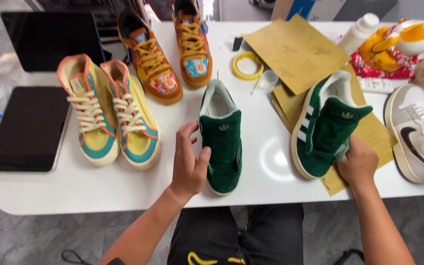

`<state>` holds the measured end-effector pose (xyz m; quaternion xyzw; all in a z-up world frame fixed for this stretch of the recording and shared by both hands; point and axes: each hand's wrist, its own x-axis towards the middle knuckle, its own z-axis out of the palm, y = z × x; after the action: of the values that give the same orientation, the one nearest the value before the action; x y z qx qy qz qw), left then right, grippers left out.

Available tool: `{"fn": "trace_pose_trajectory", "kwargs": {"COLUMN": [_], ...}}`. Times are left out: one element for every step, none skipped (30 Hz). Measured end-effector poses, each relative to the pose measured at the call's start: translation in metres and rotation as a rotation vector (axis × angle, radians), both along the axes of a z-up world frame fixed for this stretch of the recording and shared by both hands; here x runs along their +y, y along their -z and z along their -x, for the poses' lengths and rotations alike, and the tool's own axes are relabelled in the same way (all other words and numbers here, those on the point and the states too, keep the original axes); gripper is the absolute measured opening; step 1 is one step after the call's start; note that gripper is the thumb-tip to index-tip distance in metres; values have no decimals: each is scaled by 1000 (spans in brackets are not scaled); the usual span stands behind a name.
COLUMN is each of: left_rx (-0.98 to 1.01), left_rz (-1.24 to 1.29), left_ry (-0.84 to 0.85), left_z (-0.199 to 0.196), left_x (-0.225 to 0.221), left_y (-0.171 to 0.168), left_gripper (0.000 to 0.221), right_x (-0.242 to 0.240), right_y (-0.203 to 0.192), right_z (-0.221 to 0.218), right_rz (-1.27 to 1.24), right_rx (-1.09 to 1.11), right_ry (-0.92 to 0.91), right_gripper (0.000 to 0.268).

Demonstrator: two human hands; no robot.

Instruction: Sanding the surface of a green suede shoe using small pieces of sandpaper.

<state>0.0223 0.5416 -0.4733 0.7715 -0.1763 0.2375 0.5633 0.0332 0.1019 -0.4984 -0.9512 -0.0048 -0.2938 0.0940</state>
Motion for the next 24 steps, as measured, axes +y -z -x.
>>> {"fn": "trace_pose_trajectory", "kwargs": {"left_rx": [-15,-49,-70,-71,-83,-95,-90,-92,-104,-110,-124,-138,-116,-96,-100,-103,-110,-117,-118,-111,-118,-132,-115,-99], "left_rz": [-5,-4,-3,-7,19,46,44,80,119,119,128,136,138,127,120,124,102,80,76,51,30,31,32,33], "left_ry": [-1,-5,-6,-4,44,93,93,159,232,237,256,275,273,279,277,269,280,291,296,301,313,324,309,294], "left_z": [-11,-23,-33,-42,-52,-64,-65,-69,-78,-85,-87,-87,-84,-79,-82,-85,-86,-87,-84,-81,-82,-89,-86,-84], "left_x": [1,1,1,1,1,2,3,3,2,2,-1,-3,-1,2,3,6,8,9,12,15,15,15,14,13], "left_y": [-6,-12,-16,-16,-16,-16,-12,-8,-7,-6,-2,3,6,9,9,10,11,11,14,16,18,18,18,20], "left_gripper": [57,57,57,57,56,56,56,57,60,60,63,67,67,70,72,72,72,72,72,71,70,70,68,66], "right_x": [1,1,0,-4,-7,-11,-33,-55,-79,-82,-87,-92,-48,5,67,93,120,146,161,174,184,187,189,190], "right_y": [0,0,2,7,11,15,30,44,56,34,10,-13,-73,-128,-183,-182,-182,-182,-169,-157,-149,-156,-158,-158], "right_z": [0,-2,0,1,0,-2,0,0,-4,-20,-35,-49,-90,-118,-141,-181,-217,-253,-275,-296,-319,-325,-324,-323], "right_rz": [-5,0,5,1,-30,-61,-64,-203,-340,-338,-361,-383,-386,-88,216,221,231,238,234,395,557,557,556,554], "right_rx": [-15,-16,-4,-5,-28,-51,-47,-185,-337,-344,-391,-436,-415,-318,-241,-243,63,371,369,564,746,736,798,860], "right_ry": [-1,11,26,28,34,40,40,20,1,4,-85,-175,-170,-269,-376,-385,-494,-605,-601,-482,-338,-323,-261,-198], "right_gripper": [26,26,26,26,24,22,22,16,9,9,10,16,16,16,19,19,25,33,33,39,45,45,44,43]}}
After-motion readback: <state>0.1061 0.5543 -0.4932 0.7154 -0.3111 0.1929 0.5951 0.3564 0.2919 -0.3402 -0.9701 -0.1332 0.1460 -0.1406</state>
